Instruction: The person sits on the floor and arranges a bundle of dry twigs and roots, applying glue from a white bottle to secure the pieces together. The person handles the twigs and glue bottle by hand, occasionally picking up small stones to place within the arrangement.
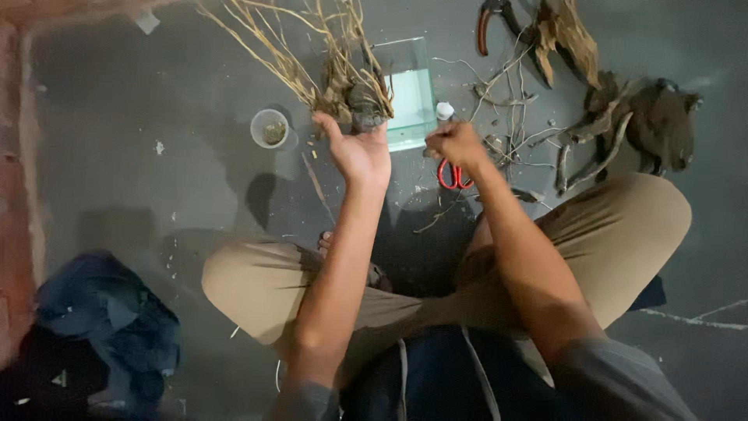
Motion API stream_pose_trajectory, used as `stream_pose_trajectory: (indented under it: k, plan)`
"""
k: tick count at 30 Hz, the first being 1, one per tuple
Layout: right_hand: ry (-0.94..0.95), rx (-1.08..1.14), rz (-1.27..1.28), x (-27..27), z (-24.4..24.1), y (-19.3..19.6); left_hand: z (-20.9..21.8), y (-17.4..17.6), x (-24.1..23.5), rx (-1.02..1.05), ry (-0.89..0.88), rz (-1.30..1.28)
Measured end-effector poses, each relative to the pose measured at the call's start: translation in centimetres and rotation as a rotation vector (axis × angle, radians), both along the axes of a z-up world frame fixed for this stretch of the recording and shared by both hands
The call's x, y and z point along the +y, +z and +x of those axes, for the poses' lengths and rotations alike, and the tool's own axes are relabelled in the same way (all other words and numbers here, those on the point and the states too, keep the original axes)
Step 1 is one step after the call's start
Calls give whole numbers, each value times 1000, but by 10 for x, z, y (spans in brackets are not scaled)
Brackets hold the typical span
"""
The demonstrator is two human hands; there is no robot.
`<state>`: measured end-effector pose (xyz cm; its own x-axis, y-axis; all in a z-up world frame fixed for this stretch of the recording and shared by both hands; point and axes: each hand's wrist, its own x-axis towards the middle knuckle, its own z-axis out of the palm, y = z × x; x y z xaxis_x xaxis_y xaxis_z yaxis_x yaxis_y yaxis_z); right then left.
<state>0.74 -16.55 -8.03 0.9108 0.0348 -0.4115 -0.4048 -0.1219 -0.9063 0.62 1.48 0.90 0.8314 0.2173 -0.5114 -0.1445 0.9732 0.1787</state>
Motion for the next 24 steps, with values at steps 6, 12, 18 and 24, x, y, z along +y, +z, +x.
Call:
stream_pose_trajectory:
  k: [6, 12, 18, 24]
  plan:
    - [323, 174, -601, 3, -18, -59, -1, 11, -2, 33, 26, -16]
    - [437, 119, -681, 8, -49, -116, 7, 3, 13, -22, 60, 24]
    - [225, -591, -885, 57, -28, -68, 8, -4, 26, 7, 88, 19]
    - [30, -864, -879, 89, 8, -29, 11, -2, 32, -36, 83, 31]
